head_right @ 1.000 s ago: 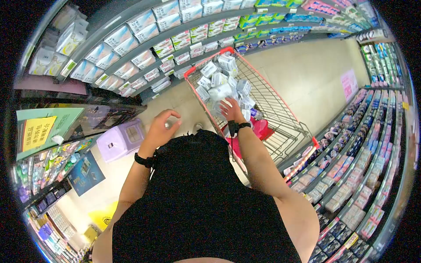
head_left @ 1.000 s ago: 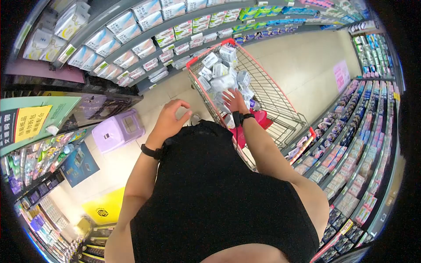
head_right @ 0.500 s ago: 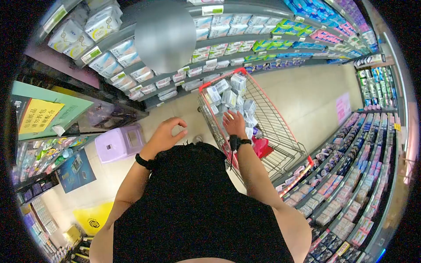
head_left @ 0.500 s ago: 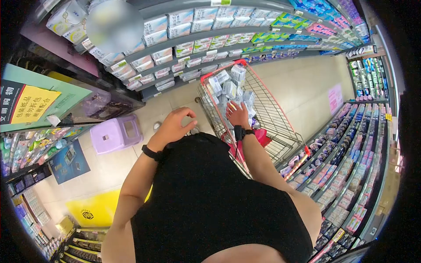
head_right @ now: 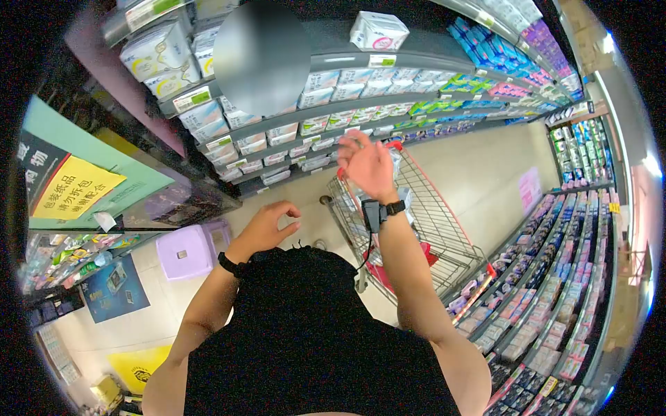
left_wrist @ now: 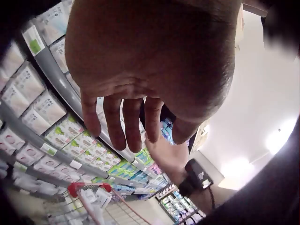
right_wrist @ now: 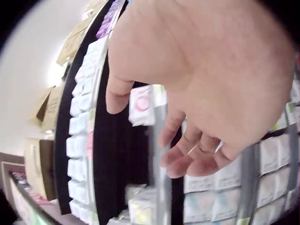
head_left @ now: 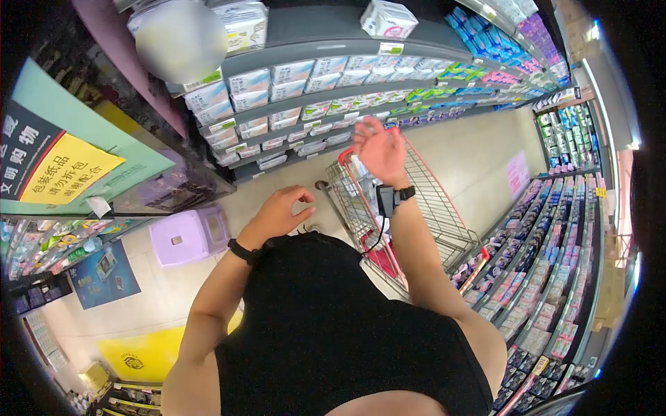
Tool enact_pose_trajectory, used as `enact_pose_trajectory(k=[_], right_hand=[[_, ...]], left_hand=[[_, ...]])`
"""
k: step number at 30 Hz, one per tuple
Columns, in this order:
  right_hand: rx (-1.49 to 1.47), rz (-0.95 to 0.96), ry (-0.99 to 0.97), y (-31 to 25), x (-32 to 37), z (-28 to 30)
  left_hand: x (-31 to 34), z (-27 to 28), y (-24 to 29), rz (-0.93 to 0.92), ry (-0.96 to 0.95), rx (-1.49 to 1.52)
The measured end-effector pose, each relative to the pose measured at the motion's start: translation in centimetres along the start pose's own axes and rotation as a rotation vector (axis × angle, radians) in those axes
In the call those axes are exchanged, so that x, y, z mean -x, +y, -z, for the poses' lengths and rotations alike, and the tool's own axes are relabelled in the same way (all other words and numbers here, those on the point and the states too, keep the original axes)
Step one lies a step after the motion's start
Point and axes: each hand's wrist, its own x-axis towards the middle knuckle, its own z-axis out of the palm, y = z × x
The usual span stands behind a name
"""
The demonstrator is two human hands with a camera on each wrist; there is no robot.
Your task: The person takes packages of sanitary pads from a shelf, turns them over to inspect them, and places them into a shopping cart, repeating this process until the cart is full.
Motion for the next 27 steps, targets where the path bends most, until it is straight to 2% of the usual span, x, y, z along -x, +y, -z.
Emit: enact_pose_trajectory(k=[3, 6, 10, 14, 19, 23, 25, 27], right_hand=[[0.246, 0.067, -0.008, -1.9, -5.6, -4.9], [0.391, 0.116, -0.106, -4.7, -11.7, -7.8], [0.522, 0.113, -0.024, -7.7, -22.6, -10.8], [0.81, 0.101, 0.018, -7.9, -30.6, -12.6], [1.158, 0.029, 0.017, -6.6, -36.6, -14.5], [1.066, 0.047, -0.037, -5.3, -40.4, -15.5], [1.026, 0.071, -0.101, -5.7, -42.9, -14.1], [1.066, 0.046, -0.079, -7.0, -45.7, -11.5]], left_hand=[[1.5, 1.8, -1.6, -0.001, 0.042, 0.026], [3.1, 4.0, -2.6, -0.002, 0.109, 0.035], [6.8, 8.3, -4.7, 0.031, 0.236, 0.018], [10.6, 11.4, -5.4, 0.082, 0.382, 0.009], [15.6, 13.7, -5.8, 0.198, 0.579, -0.029], [19.2, 13.9, -6.5, 0.278, 0.688, -0.03], [20.3, 13.5, -6.7, 0.304, 0.738, -0.021], [21.1, 13.2, -6.9, 0.354, 0.75, 0.001]])
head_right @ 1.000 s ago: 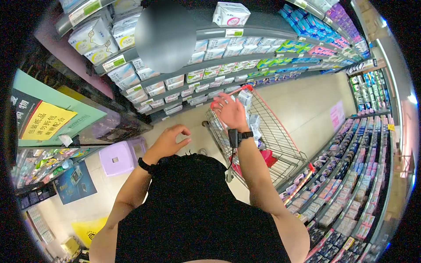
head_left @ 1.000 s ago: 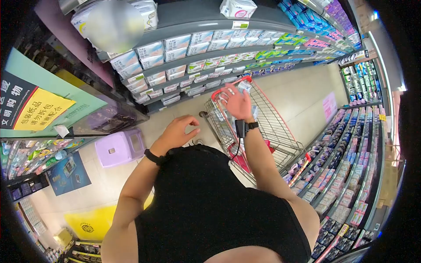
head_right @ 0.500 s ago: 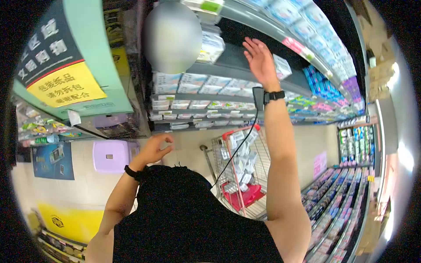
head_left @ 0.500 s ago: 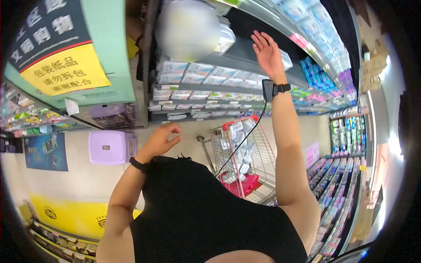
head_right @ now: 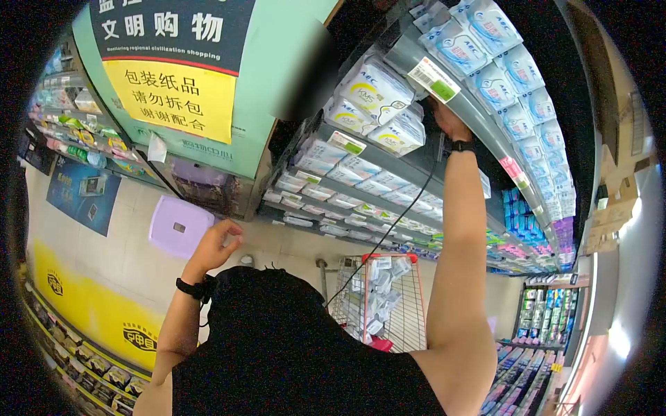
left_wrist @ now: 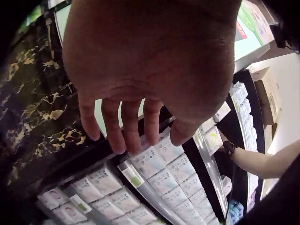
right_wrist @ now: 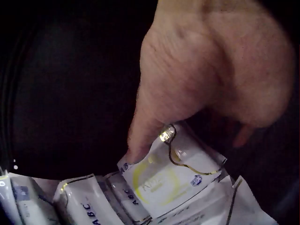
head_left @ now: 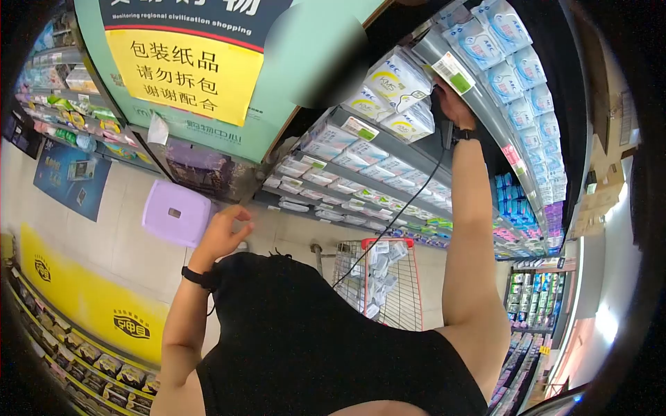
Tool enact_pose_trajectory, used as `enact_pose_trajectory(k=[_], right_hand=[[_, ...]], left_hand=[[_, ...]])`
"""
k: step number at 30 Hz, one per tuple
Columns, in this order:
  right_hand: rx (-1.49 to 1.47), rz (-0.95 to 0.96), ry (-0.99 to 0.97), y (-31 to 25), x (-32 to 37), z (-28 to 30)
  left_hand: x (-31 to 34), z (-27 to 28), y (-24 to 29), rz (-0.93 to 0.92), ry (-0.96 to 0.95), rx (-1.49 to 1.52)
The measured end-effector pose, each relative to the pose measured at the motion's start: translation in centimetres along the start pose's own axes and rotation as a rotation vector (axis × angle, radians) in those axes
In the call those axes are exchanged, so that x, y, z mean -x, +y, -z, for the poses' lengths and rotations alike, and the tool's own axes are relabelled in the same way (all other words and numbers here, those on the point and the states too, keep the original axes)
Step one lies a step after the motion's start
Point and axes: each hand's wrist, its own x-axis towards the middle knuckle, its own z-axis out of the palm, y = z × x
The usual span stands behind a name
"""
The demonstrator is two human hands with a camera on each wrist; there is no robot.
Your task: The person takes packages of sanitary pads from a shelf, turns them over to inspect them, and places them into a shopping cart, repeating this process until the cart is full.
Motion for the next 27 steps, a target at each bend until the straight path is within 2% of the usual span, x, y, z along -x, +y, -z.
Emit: enact_pose_trajectory(k=[4, 10, 14, 15, 16, 17, 18, 20, 23, 25, 27], right_hand=[[0.014, 0.017, 0.043, 0.4, -1.3, 0.8], [-0.062, 0.025, 0.116, 0.1, 2.1, 2.7], [-0.291, 0.01, 0.213, -0.2, 10.8, 3.4], [-0.367, -0.006, 0.325, -0.7, 13.8, 1.9], [-0.506, -0.006, 0.256, 0.3, 16.3, 2.6], [-0.53, 0.009, 0.309, 0.7, 19.0, 1.8], [-0.602, -0.048, 0.392, 1.0, 21.6, 0.8], [-0.737, -0.005, 0.316, 1.9, 26.9, -1.8], [-0.867, -0.157, 0.455, 3.9, 33.2, -5.9], [-0.88, -0.255, 0.51, 6.6, 37.2, -7.6], [-0.863, -0.302, 0.468, 8.6, 39.7, -10.2]], left_hand=[[0.2, 0.2, 0.4, 0.06, 0.017, -0.012], [-1.1, 0.3, 1.2, -0.058, 0.04, -0.058], [-2.0, 0.1, 0.8, -0.051, 0.07, -0.049], [-2.2, -0.2, 0.4, -0.054, 0.064, -0.044], [-2.5, -0.5, 0.2, -0.059, 0.052, -0.039], [-2.8, -0.8, 0.1, -0.065, 0.025, -0.042], [-3.3, -1.2, 0.1, -0.073, -0.01, -0.045], [-3.9, -2.3, 0.3, -0.088, -0.091, -0.042], [-5.6, -4.5, 0.8, -0.127, -0.229, -0.04], [-7.0, -6.3, 0.8, -0.158, -0.359, -0.052], [-8.1, -7.9, 2.5, -0.211, -0.434, -0.034]])
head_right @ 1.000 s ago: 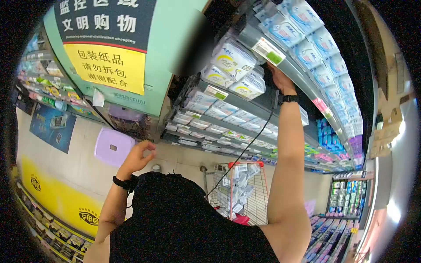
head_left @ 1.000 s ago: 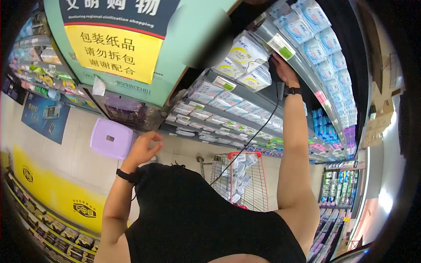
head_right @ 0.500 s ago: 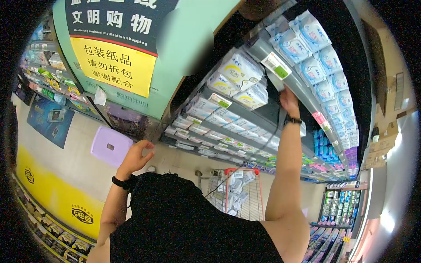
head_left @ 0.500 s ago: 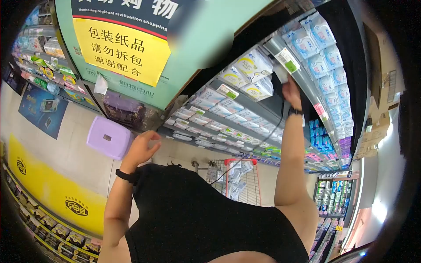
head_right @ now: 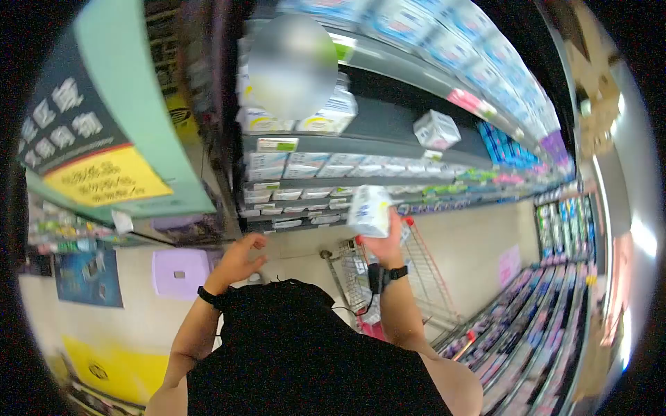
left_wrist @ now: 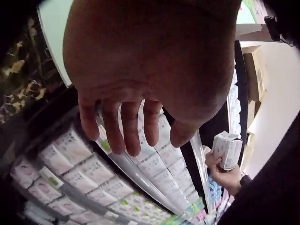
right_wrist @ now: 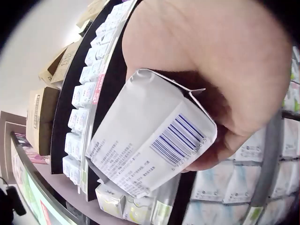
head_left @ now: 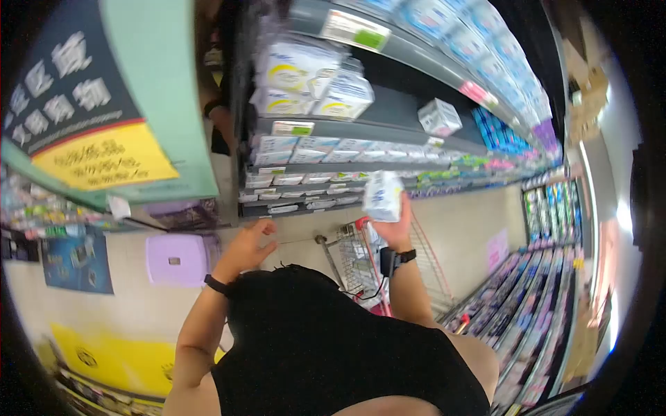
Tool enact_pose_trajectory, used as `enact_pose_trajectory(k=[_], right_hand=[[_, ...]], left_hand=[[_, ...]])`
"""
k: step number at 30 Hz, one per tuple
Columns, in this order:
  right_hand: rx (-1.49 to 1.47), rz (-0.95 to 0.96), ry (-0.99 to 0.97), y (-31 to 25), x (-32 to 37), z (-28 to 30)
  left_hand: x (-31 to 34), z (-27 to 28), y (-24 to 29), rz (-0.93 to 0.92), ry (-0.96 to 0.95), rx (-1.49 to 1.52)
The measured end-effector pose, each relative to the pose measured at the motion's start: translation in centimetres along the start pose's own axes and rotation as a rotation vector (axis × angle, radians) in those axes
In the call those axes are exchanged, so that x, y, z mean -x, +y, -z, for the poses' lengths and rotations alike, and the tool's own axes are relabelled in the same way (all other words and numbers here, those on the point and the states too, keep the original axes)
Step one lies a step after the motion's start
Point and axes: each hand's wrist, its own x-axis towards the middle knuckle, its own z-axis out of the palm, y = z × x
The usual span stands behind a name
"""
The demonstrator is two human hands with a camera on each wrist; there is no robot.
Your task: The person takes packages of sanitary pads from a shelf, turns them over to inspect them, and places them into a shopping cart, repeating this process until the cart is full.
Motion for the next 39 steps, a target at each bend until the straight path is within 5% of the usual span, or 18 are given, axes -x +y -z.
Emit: enact_pose_trajectory(k=[4, 7, 10, 13, 21, 32, 35, 39], right_hand=[[0.005, -0.17, -0.054, 6.7, 3.3, 0.8], [0.365, -0.454, -0.027, 12.0, 4.6, 1.3], [0.095, -0.543, -0.011, 11.1, 6.9, 2.1], [0.224, -0.544, 0.069, 10.0, 8.7, 1.9], [0.299, -0.403, 0.073, 10.0, 9.2, 4.6], [0.758, -0.031, -0.182, 3.7, 10.4, 2.8], [0.688, 0.087, -0.316, 2.5, 11.3, 1.5], [1.037, 0.275, -0.397, 0.9, 11.8, 1.1]], left_hand=[[-3.8, -1.9, 4.8, -0.245, -0.127, -0.191], [-5.9, -4.2, 7.0, -0.42, -0.202, -0.254], [-6.9, -5.9, 7.5, -0.404, -0.278, -0.353], [-6.9, -7.2, 7.5, -0.48, -0.287, -0.393], [-6.8, -8.1, 8.3, -0.457, -0.182, -0.123], [-6.4, -9.7, 8.6, -0.408, -0.125, 0.067], [-6.1, -10.4, 8.5, -0.301, -0.111, 0.195], [-6.0, -11.4, 8.5, -0.12, -0.161, 0.337]])
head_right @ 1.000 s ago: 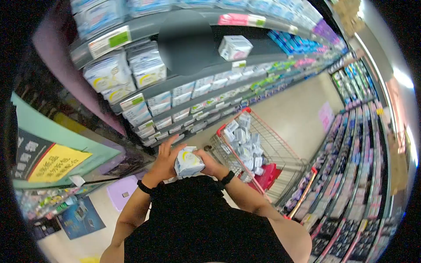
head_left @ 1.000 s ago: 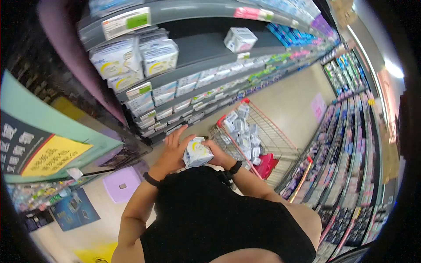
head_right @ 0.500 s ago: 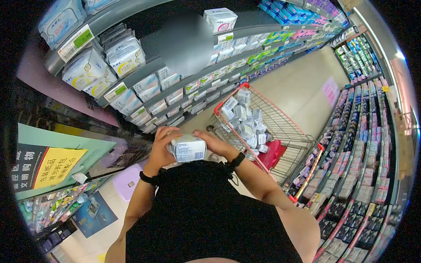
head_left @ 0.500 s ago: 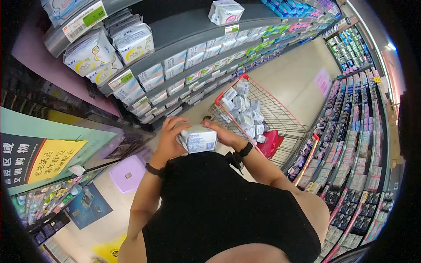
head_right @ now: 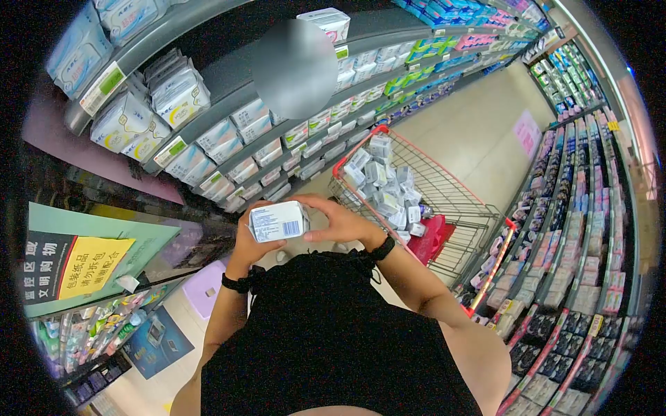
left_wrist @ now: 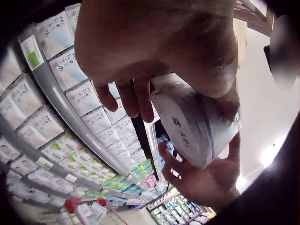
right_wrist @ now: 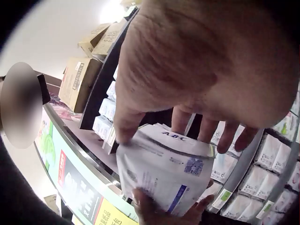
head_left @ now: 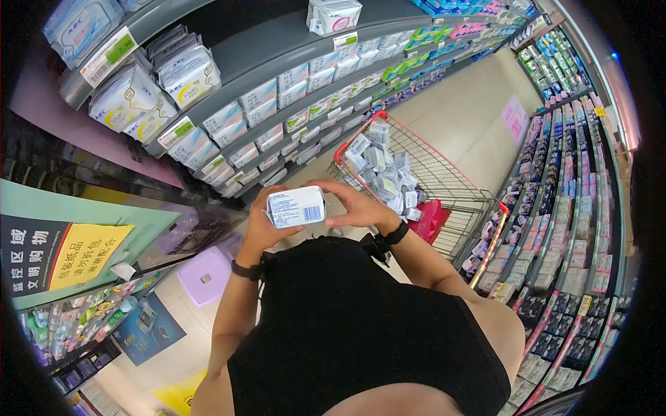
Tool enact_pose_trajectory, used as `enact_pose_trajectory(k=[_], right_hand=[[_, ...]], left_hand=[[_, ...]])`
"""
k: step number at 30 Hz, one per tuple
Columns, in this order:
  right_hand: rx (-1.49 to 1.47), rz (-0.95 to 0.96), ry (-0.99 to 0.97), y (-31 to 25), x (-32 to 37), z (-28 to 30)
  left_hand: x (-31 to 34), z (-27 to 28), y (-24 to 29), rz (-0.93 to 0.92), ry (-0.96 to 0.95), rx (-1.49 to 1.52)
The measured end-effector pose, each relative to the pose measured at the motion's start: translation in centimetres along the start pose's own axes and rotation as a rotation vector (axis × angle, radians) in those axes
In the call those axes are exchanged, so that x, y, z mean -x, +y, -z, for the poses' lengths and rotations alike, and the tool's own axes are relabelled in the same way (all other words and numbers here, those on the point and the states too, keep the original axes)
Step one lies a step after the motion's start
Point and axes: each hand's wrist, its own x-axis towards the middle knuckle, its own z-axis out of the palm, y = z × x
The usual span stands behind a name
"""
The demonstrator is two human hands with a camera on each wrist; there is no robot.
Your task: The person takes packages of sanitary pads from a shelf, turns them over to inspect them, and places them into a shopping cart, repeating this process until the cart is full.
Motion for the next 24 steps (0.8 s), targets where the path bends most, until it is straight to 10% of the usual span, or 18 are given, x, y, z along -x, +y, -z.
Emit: enact_pose_trajectory(k=[24], right_hand=[[0.222, -0.04, 0.259, -0.2, 5.1, 3.6]], left_hand=[[-2.3, -7.9, 4.3, -0.263, 0.041, -0.452]])
